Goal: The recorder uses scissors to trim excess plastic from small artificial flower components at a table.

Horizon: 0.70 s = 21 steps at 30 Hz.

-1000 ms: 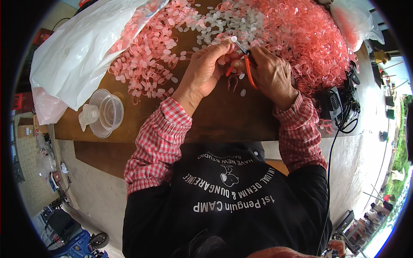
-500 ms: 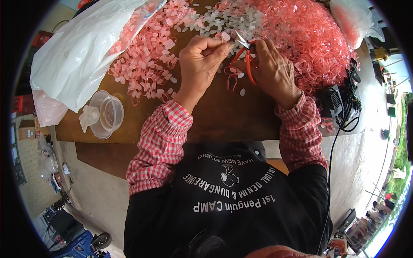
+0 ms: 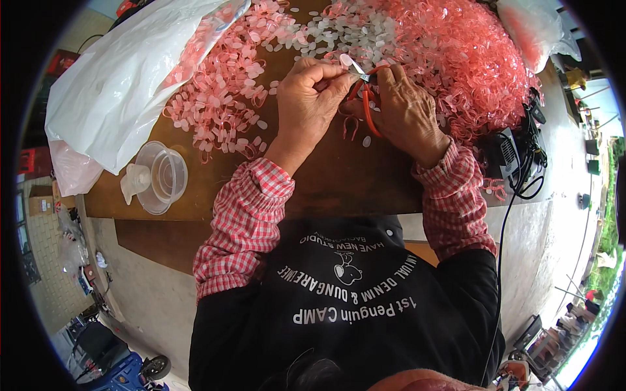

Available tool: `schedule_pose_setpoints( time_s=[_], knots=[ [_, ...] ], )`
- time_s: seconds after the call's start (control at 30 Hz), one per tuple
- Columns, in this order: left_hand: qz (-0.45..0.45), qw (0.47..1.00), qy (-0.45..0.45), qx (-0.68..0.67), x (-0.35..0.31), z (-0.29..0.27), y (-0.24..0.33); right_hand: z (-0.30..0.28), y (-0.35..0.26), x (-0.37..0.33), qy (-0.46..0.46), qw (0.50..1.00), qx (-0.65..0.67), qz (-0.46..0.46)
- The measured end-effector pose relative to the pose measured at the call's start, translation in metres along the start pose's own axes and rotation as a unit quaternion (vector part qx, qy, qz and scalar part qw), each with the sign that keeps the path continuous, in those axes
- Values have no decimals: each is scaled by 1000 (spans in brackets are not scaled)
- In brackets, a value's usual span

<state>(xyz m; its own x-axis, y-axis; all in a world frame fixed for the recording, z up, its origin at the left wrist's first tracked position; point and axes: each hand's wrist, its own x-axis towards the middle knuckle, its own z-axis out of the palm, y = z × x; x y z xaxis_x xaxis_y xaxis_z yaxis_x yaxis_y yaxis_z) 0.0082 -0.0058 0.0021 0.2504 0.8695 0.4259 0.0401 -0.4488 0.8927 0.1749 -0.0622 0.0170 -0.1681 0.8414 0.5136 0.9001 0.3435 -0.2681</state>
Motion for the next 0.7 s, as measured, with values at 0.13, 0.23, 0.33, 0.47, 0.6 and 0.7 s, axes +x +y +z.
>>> schedule_pose_setpoints(
  time_s=[0.13,0.23,0.33,0.47,0.6,0.7],
  knots=[
    [33,997,-8,67,-2,4,3,4,3,-2,-10,999,-44,24],
    [59,994,-6,95,0,5,7,5,3,-3,-25,997,-59,47],
    [80,988,-8,135,1,5,7,8,5,-4,-32,996,-73,36],
    [108,980,1,168,2,4,5,8,4,-5,-47,995,-81,42],
    [92,984,4,152,2,3,7,3,-1,-2,-40,996,-59,55],
    [81,989,12,124,1,6,8,1,-4,0,-68,993,-46,80]
  ],
)
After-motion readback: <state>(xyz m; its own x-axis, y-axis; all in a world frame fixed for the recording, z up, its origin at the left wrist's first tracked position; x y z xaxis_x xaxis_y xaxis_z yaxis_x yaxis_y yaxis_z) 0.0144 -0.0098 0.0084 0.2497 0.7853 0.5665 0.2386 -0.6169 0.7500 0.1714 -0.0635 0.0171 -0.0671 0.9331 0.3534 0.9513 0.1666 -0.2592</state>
